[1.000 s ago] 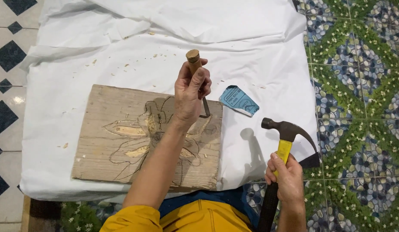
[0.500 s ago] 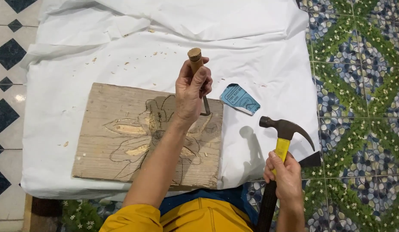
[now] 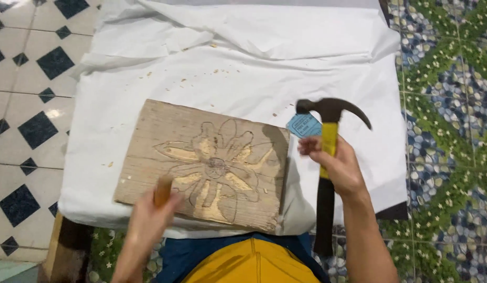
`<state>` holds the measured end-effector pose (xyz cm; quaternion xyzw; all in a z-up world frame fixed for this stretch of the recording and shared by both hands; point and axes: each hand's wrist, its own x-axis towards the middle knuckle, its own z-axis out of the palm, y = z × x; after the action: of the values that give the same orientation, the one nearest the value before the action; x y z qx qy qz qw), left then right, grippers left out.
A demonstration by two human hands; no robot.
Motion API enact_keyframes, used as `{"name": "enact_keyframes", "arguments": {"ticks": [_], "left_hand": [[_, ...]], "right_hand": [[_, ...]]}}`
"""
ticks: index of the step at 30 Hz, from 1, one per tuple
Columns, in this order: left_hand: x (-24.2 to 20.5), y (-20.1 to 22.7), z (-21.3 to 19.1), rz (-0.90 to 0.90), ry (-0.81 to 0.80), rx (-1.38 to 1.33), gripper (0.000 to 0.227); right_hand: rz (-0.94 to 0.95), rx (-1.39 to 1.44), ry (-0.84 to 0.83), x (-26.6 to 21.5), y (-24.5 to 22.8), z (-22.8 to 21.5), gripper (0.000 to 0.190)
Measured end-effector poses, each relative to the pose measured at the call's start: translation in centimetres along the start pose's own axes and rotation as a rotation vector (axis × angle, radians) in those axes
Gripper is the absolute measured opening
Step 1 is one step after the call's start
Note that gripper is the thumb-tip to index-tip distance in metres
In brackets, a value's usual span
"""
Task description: Carving a floral pattern into a wooden block using a chisel and hammer, followed by light sanding.
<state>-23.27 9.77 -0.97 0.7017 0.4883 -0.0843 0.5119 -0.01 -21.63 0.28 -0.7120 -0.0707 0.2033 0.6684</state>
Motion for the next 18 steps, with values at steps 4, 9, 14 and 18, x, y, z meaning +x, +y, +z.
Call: {"name": "enact_keyframes", "arguments": {"ticks": [4,9,14,18], "left_hand": [[-1.9,-8.3,2.2,-0.143,0.088,-0.263,0.031],[-3.0,-7.9,4.4,-0.206,0.046,-0.476,0.026],[-3.5,-7.5,4.4,-0.144,0.093,-0.542,0.025],[-4.3,-6.1,3.5,-0.141,0.127,-0.492,0.026]], "right_hand": [[-0.161,-0.283,-0.106,4.6,-0.5,2.5,0.047],[0.013,-0.610,-0.174,9.3,0.3,5.1,0.028],[0.051,-0.779,-0.202,9.7,0.9,5.5,0.029],[0.183,-0.668,-0.198,8.5,-1.4,6.6,0.037]]}}
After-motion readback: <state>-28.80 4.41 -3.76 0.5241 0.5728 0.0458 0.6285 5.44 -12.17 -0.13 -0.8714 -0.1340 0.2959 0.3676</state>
